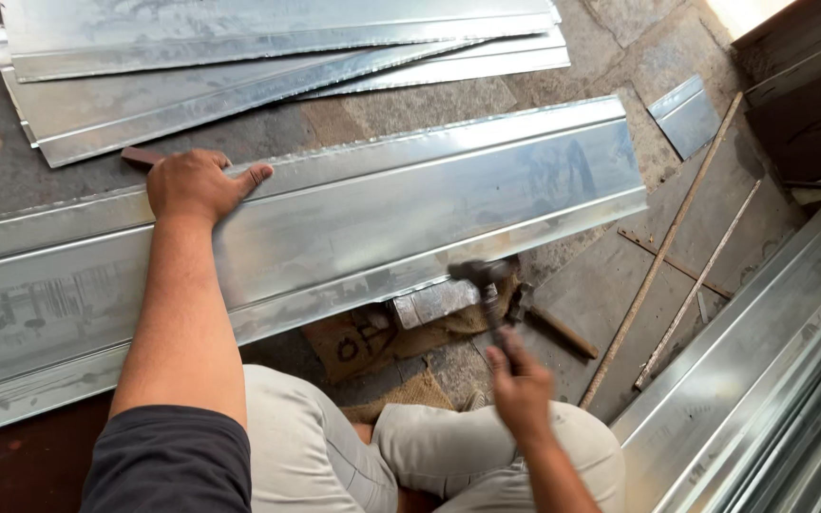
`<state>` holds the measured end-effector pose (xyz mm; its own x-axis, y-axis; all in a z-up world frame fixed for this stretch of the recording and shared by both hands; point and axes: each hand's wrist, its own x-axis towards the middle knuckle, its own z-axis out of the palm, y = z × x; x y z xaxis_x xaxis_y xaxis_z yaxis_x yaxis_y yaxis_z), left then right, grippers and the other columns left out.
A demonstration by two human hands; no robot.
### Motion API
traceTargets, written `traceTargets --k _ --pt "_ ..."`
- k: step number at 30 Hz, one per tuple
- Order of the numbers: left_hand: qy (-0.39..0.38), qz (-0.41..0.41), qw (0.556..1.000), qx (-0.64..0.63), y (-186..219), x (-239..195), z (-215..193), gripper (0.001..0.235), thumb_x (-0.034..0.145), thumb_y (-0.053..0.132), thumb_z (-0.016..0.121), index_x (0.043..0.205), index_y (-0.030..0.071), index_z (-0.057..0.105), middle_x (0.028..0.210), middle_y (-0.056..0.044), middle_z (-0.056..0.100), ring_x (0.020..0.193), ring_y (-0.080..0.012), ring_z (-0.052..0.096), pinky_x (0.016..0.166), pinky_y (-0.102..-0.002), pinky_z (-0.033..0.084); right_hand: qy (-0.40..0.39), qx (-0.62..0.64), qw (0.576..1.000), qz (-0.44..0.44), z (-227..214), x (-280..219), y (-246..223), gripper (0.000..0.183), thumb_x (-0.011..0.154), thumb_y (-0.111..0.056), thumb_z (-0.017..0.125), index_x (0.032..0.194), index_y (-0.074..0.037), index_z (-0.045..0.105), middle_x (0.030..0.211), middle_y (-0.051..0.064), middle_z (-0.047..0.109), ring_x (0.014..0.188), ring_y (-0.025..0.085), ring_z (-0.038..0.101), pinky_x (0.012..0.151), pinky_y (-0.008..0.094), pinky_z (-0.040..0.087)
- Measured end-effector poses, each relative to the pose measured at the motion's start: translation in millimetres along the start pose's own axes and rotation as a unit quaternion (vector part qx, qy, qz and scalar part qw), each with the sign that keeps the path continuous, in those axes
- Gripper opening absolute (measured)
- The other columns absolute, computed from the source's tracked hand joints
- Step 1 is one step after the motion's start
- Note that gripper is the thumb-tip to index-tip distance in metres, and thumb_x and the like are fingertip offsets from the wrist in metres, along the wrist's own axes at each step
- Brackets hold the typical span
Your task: The person hammers the edge of a long metal panel while holding it against a workbench. They use a hammer to repeatedly strike the metal sheet, moving it along the surface as they go.
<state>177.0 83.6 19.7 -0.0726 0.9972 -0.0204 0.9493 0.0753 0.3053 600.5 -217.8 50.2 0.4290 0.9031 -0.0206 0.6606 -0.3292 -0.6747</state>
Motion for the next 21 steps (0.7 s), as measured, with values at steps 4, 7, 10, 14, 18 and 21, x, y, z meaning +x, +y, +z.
traceTargets --k 4,7,10,14,18,21 --pt "-0.031 -0.011 0.999 0.016 -0.8 -10.7 -3.2 0.085 0.077 0.096 0.061 0.087 0.014 0.083 0.085 -0.012 0.078 0.084 -0.0325 0.072 0.073 -0.045 0.056 0.139 0.154 0.941 -0.268 -80.6 28.3 -16.1 0.022 0.109 -0.013 0.074 0.126 -0.004 0.066 0.121 0.011 0.070 0.098 0.014 0.069 0.088 0.027 0.058" --pt "-0.029 -0.021 0.999 0.010 -2.5 -10.5 -11.0 0.085 0.073 0.096 0.063 0.084 0.014 0.082 0.084 -0.011 0.077 0.082 -0.0318 0.073 0.072 -0.045 0.057 0.255 0.233 0.900 -0.268 -156.2 27.9 -41.4 0.025 0.117 -0.032 0.056 0.107 -0.009 0.059 0.088 0.001 0.061 0.069 0.009 0.060 0.061 0.024 0.050" --pt "-0.012 -0.007 1.000 -0.011 -9.0 -9.5 -9.6 0.085 0.070 0.095 0.065 0.090 0.014 0.081 0.086 -0.010 0.076 0.081 -0.0312 0.073 0.068 -0.045 0.057 0.306 0.250 0.852 -0.344 -157.1 14.4 -43.7 0.018 0.111 -0.028 0.060 0.114 -0.010 0.061 0.090 0.003 0.065 0.071 0.010 0.063 0.064 0.024 0.052" --pt "-0.065 -0.031 0.997 0.025 -19.6 -8.2 -1.0 0.090 0.074 0.096 0.063 0.096 0.011 0.084 0.095 -0.011 0.079 0.090 -0.0299 0.074 0.079 -0.044 0.058 0.163 0.235 0.910 -0.299 -31.8 5.2 -10.1 0.022 0.104 -0.024 0.065 0.123 -0.012 0.064 0.092 0.005 0.071 0.074 0.012 0.067 0.067 0.025 0.054" --pt "0.012 -0.003 1.000 -0.010 -26.5 1.3 4.1 0.095 0.067 0.097 0.067 0.110 0.014 0.082 0.108 -0.013 0.077 0.099 -0.0326 0.071 0.085 -0.043 0.054 0.002 0.019 0.999 -0.050 10.9 -5.4 -3.0 0.036 0.097 -0.020 0.071 0.132 -0.013 0.066 0.094 0.007 0.076 0.076 0.014 0.071 0.070 0.026 0.056" --pt "-0.007 -0.008 1.000 -0.001 -25.6 -4.3 4.9 0.094 0.068 0.097 0.066 0.112 0.016 0.082 0.114 -0.012 0.076 0.104 -0.0334 0.070 0.086 -0.043 0.053 0.114 0.009 0.989 -0.089 -35.6 3.6 -16.6 0.038 0.096 -0.016 0.077 0.133 -0.011 0.068 0.087 0.009 0.073 0.073 0.017 0.065 0.066 0.027 0.052"
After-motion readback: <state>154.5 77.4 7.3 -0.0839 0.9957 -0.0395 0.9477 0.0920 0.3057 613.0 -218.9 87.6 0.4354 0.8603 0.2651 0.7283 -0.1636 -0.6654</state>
